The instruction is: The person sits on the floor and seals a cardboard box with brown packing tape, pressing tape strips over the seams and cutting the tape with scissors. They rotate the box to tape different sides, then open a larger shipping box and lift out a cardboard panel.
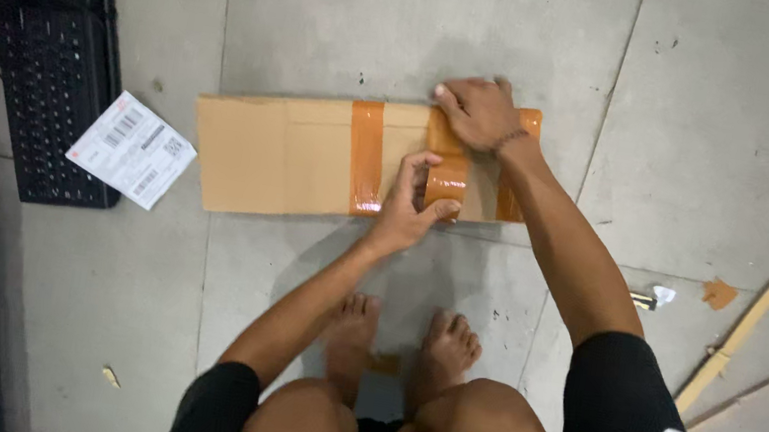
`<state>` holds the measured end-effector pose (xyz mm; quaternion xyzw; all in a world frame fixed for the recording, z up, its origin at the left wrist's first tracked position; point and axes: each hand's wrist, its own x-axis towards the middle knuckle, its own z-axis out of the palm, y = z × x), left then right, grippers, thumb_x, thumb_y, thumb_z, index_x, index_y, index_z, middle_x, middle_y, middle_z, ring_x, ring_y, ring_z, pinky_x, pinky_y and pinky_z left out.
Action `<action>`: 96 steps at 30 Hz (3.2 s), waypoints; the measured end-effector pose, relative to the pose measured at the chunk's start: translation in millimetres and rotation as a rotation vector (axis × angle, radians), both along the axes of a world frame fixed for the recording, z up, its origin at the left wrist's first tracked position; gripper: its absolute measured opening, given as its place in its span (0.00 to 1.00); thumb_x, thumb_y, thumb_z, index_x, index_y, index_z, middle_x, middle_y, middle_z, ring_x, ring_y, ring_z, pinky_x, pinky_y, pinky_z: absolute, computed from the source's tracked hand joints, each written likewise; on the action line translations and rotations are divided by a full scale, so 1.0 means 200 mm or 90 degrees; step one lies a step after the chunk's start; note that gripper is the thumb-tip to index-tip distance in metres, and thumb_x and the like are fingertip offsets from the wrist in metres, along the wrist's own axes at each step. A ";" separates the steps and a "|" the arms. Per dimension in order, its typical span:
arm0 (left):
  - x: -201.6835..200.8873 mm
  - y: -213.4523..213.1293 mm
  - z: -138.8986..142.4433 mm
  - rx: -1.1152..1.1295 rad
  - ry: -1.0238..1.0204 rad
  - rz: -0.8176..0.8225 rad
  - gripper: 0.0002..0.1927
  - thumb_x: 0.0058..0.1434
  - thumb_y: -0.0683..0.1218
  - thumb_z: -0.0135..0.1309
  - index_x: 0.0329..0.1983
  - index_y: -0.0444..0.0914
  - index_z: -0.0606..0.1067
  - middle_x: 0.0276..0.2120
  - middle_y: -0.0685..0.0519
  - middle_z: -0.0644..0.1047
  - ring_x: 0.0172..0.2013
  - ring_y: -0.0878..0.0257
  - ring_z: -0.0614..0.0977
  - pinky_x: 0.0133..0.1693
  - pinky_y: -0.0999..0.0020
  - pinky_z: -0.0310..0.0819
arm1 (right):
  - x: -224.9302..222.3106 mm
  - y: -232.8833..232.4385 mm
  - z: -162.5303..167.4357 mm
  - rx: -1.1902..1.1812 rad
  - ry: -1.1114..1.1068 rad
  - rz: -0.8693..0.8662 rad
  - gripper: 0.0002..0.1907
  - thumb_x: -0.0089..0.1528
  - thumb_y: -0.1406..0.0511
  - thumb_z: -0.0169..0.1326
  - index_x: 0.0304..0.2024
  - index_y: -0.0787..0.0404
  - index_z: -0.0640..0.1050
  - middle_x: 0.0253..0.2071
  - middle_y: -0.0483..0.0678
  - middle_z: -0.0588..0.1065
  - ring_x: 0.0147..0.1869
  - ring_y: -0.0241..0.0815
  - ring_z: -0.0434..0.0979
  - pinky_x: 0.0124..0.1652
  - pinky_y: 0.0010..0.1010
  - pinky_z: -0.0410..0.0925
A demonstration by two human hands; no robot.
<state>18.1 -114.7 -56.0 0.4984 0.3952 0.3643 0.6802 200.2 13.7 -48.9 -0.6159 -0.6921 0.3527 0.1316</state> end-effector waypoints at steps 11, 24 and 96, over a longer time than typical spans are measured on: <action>-0.31 0.20 0.16 0.446 0.788 -0.383 0.78 0.30 0.73 0.72 0.78 0.40 0.46 0.75 0.33 0.40 0.73 0.34 0.42 0.60 0.14 0.36 | -0.29 -0.83 0.02 0.104 0.490 -0.459 0.20 0.60 0.65 0.69 0.43 0.61 0.69 0.38 0.41 0.70 0.41 0.30 0.69 0.42 0.23 0.69; -0.19 0.51 0.16 0.402 0.889 -0.539 0.80 0.28 0.67 0.75 0.77 0.33 0.44 0.75 0.32 0.45 0.74 0.38 0.49 0.62 0.18 0.44 | -0.27 -0.93 0.24 -0.157 0.596 -0.476 0.23 0.70 0.52 0.46 0.51 0.66 0.73 0.30 0.49 0.78 0.30 0.37 0.80 0.32 0.30 0.75; 0.11 0.74 0.31 0.334 0.826 -0.518 0.76 0.31 0.70 0.73 0.76 0.33 0.47 0.75 0.40 0.45 0.74 0.43 0.47 0.60 0.18 0.47 | -0.11 -0.98 0.49 -0.114 0.565 -0.503 0.19 0.73 0.53 0.43 0.45 0.64 0.66 0.32 0.50 0.76 0.29 0.36 0.77 0.31 0.27 0.73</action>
